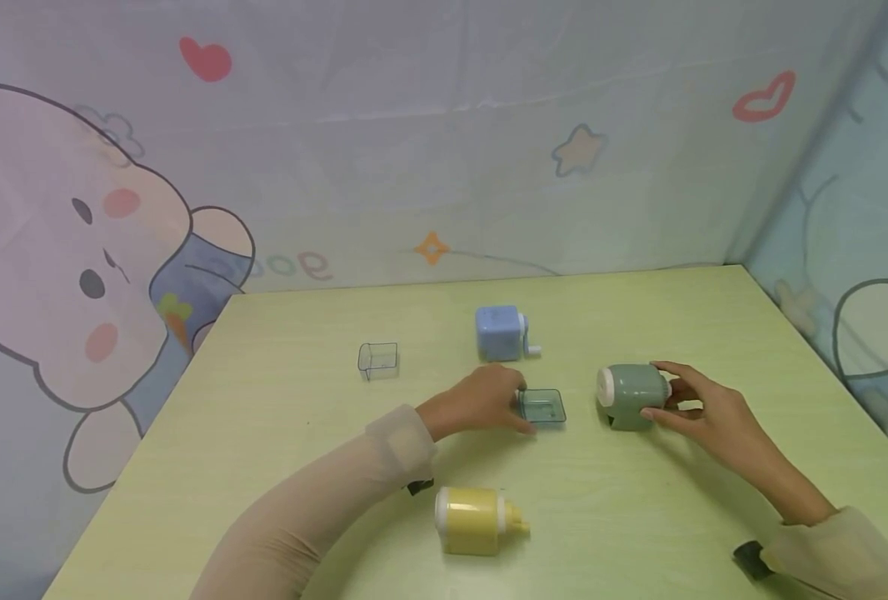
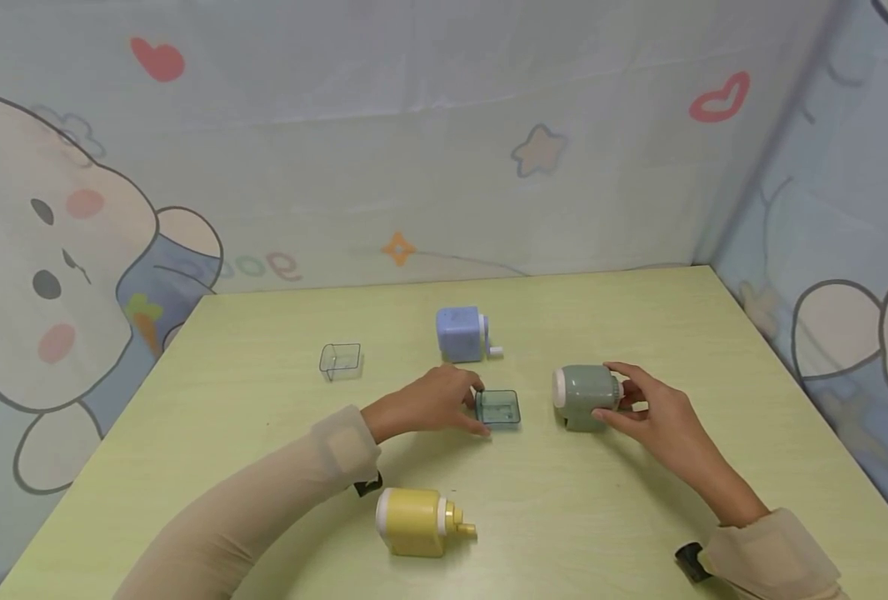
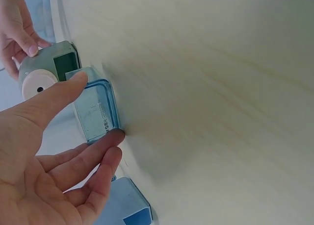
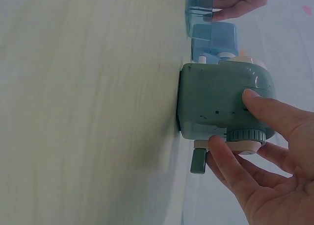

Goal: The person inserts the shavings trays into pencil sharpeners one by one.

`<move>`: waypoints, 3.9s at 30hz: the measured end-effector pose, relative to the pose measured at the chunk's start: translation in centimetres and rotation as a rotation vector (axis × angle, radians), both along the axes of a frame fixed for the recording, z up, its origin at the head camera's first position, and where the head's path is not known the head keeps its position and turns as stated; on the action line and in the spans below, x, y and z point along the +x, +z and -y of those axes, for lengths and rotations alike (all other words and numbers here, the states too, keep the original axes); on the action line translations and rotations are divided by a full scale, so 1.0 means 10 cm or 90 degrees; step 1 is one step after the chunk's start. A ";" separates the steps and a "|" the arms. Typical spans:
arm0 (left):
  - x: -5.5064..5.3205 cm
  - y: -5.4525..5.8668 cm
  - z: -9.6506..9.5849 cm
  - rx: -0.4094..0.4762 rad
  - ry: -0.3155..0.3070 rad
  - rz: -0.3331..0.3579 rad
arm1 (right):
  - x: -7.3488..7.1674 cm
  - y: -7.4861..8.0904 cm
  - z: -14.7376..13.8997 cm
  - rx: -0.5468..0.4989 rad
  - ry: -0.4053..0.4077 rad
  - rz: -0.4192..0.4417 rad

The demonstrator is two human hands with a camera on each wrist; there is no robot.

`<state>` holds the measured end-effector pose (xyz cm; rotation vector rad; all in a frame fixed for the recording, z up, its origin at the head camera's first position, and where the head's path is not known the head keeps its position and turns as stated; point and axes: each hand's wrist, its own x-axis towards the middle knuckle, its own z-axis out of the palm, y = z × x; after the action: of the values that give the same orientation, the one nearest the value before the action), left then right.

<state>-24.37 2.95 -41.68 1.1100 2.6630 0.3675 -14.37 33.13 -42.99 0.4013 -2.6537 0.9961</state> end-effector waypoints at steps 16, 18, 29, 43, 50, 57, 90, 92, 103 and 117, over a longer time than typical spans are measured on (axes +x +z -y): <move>-0.05 0.05 -0.10 0.003 -0.014 0.029 | 0.01 0.00 -0.01 0.005 0.004 -0.012; -0.06 0.05 -0.11 0.001 -0.016 0.028 | 0.01 0.00 -0.01 0.005 0.003 -0.010; -0.05 0.08 -0.14 -0.006 -0.015 0.027 | 0.01 0.01 0.00 -0.005 0.006 0.002; -0.07 0.07 -0.20 -0.006 -0.015 0.028 | 0.02 0.01 0.00 -0.003 0.000 0.003; -0.07 0.10 -0.22 -0.010 -0.019 0.028 | 0.03 0.02 0.01 -0.008 -0.002 0.011; -0.09 0.09 -0.24 -0.011 -0.025 0.024 | 0.02 0.02 0.01 -0.008 -0.005 0.008; -0.07 0.10 -0.39 -0.060 -0.024 0.011 | 0.00 -0.02 0.01 -0.004 0.001 0.015; -0.06 0.10 -0.40 -0.060 -0.021 0.014 | 0.00 -0.02 0.01 -0.002 0.002 0.013; -0.03 0.18 -0.48 -0.062 -0.021 0.015 | 0.01 0.01 0.00 -0.008 0.004 0.002; -0.04 0.15 -0.51 -0.039 -0.030 0.026 | 0.02 -0.01 -0.02 -0.015 0.005 0.006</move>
<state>-24.73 8.09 -40.21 1.1323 2.5901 0.2946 -14.17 33.29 -43.05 0.4037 -2.6483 1.0326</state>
